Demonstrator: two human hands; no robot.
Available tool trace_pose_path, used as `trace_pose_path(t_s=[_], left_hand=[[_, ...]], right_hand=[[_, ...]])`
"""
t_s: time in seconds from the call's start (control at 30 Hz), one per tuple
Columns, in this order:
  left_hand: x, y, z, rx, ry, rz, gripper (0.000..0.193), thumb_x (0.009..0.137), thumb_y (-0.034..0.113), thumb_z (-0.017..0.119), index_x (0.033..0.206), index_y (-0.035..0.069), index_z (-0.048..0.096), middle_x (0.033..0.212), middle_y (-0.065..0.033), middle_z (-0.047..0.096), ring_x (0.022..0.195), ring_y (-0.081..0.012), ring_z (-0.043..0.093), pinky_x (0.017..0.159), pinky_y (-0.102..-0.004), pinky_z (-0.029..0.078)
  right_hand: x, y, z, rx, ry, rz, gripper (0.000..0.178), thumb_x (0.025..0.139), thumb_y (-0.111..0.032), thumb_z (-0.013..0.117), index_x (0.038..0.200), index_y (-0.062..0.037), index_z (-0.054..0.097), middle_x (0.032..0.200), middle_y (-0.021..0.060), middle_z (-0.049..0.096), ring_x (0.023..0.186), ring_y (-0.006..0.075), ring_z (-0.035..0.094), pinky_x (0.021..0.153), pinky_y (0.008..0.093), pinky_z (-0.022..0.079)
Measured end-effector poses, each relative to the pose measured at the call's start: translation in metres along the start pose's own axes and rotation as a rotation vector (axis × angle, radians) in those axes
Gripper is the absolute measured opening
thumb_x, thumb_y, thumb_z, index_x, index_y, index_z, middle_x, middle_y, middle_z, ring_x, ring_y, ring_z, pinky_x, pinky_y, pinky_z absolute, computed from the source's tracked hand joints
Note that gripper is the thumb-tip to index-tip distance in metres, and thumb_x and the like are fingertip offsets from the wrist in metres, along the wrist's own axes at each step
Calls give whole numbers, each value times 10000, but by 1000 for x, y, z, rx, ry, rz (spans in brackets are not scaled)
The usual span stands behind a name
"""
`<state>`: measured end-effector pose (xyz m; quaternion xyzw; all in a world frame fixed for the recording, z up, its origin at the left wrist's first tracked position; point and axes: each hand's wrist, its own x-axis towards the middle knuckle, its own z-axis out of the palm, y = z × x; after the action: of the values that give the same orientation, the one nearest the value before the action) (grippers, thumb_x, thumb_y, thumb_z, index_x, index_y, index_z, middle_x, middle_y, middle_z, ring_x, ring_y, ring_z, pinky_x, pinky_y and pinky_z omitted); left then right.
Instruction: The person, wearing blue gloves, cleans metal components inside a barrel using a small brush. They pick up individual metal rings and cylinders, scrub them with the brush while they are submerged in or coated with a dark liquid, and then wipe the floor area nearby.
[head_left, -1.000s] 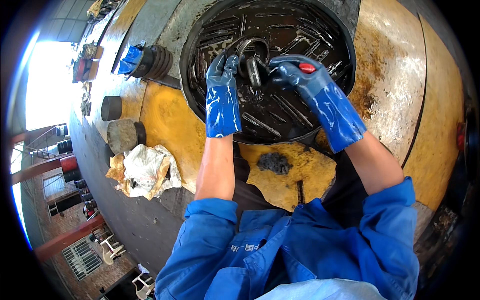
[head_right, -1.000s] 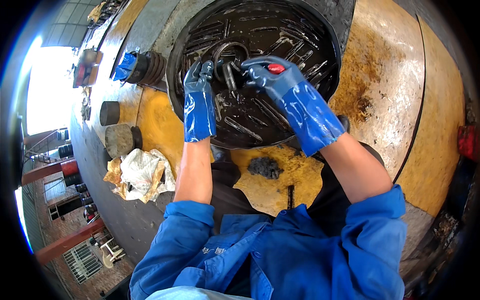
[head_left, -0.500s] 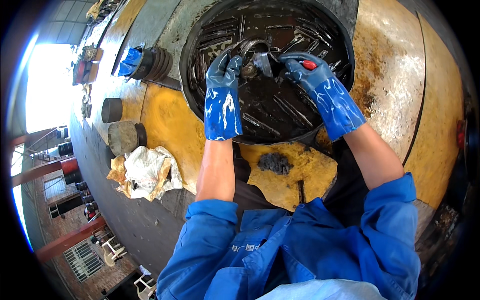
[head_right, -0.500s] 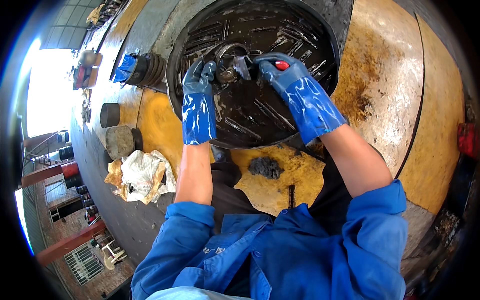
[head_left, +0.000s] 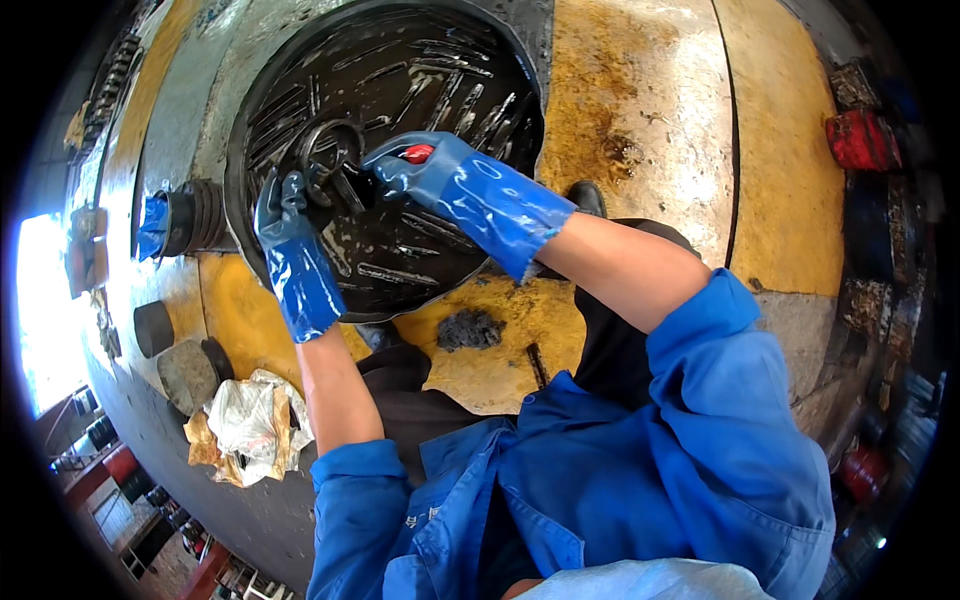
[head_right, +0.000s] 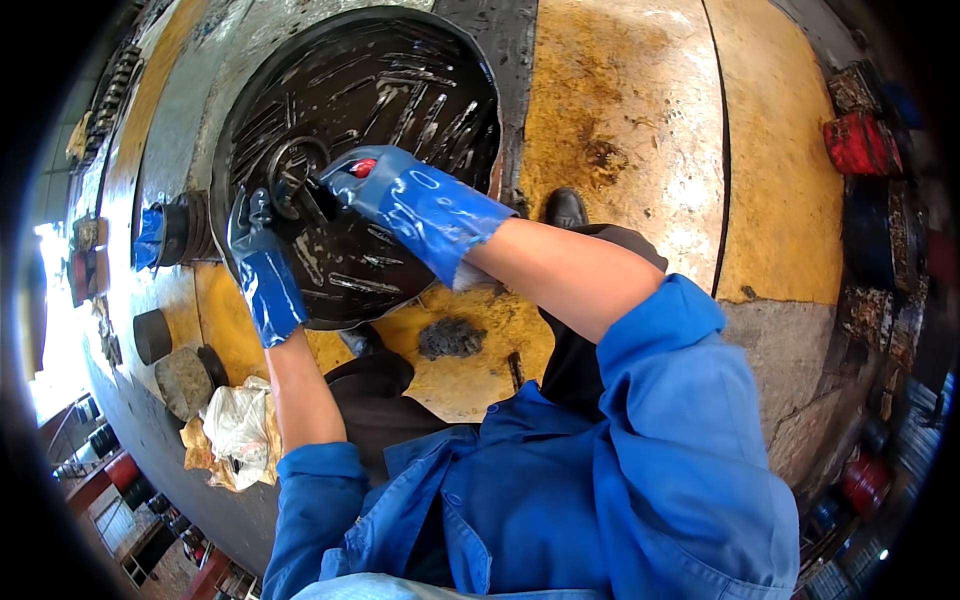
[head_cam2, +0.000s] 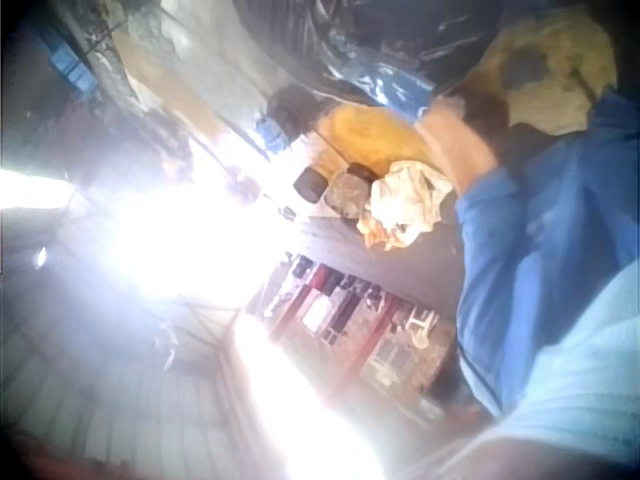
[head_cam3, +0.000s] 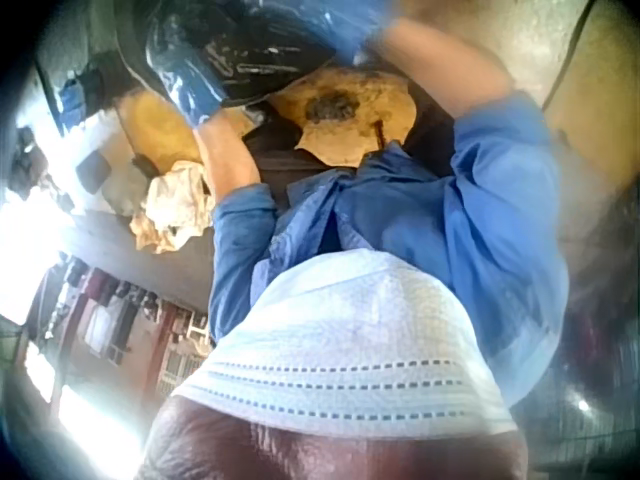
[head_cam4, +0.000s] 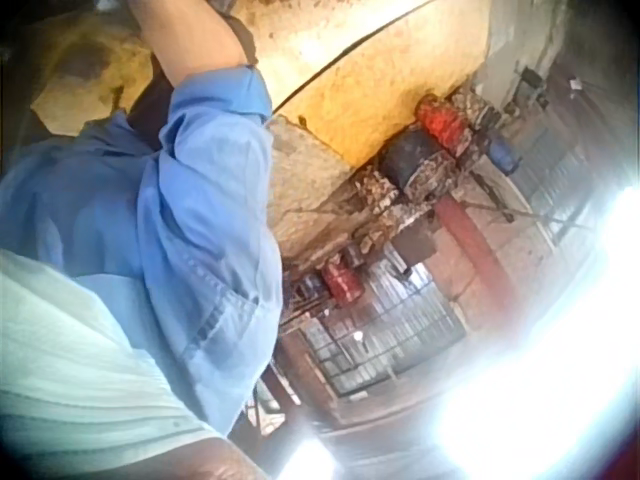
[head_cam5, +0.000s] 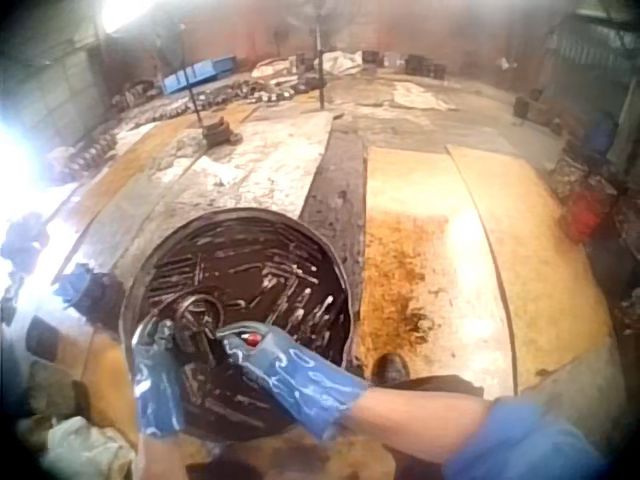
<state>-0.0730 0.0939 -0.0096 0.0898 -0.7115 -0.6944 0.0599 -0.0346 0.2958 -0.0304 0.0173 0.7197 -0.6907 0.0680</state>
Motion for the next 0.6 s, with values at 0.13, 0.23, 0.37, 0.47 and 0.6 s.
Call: trace_pose_path(t_s=[0.13, 0.23, 0.37, 0.47, 0.6], left_hand=[[2, 7, -2, -5, 5, 34, 335, 1033, 181, 644, 1310, -7, 646, 1159, -104, 716, 1042, -183, 637, 950, -303, 493], [0, 8, -2, -6, 5, 39, 331, 1031, 174, 646, 1308, -7, 647, 1154, -98, 716, 1036, -177, 635, 945, -297, 492], [0, 6, -8, 3, 20, 40, 326, 1028, 164, 649, 1305, -7, 649, 1147, -90, 716, 1028, -169, 632, 939, -290, 490], [2, 4, -18, 9, 46, 48, 322, 1026, 157, 651, 1303, -8, 650, 1142, -84, 716, 1022, -163, 630, 934, -284, 489], [2, 7, -23, 21, 35, 55, 317, 1024, 148, 654, 1300, -8, 652, 1135, -77, 715, 1013, -154, 627, 927, -277, 487]], right_hand=[[-8, -17, 8, -42, 84, -5, 218, 961, -215, 715, 1137, -97, 769, 1021, 93, 781, 889, 185, 732, 838, 327, 575], [-3, 0, 16, 380, 11, -45, 232, 939, -228, 724, 1124, -99, 777, 1028, 80, 785, 898, 169, 733, 846, 307, 578], [-10, 2, 10, 130, -8, 15, 225, 928, -211, 740, 1119, -98, 778, 1017, 77, 785, 891, 189, 737, 838, 316, 583], [-18, -15, 16, -142, 54, -43, 226, 932, -203, 735, 1127, -95, 773, 1017, 77, 786, 881, 197, 737, 838, 329, 586], [-21, -36, 0, 19, 90, 6, 216, 993, -217, 708, 1165, -100, 766, 966, 48, 777, 822, 118, 683, 784, 286, 565]])
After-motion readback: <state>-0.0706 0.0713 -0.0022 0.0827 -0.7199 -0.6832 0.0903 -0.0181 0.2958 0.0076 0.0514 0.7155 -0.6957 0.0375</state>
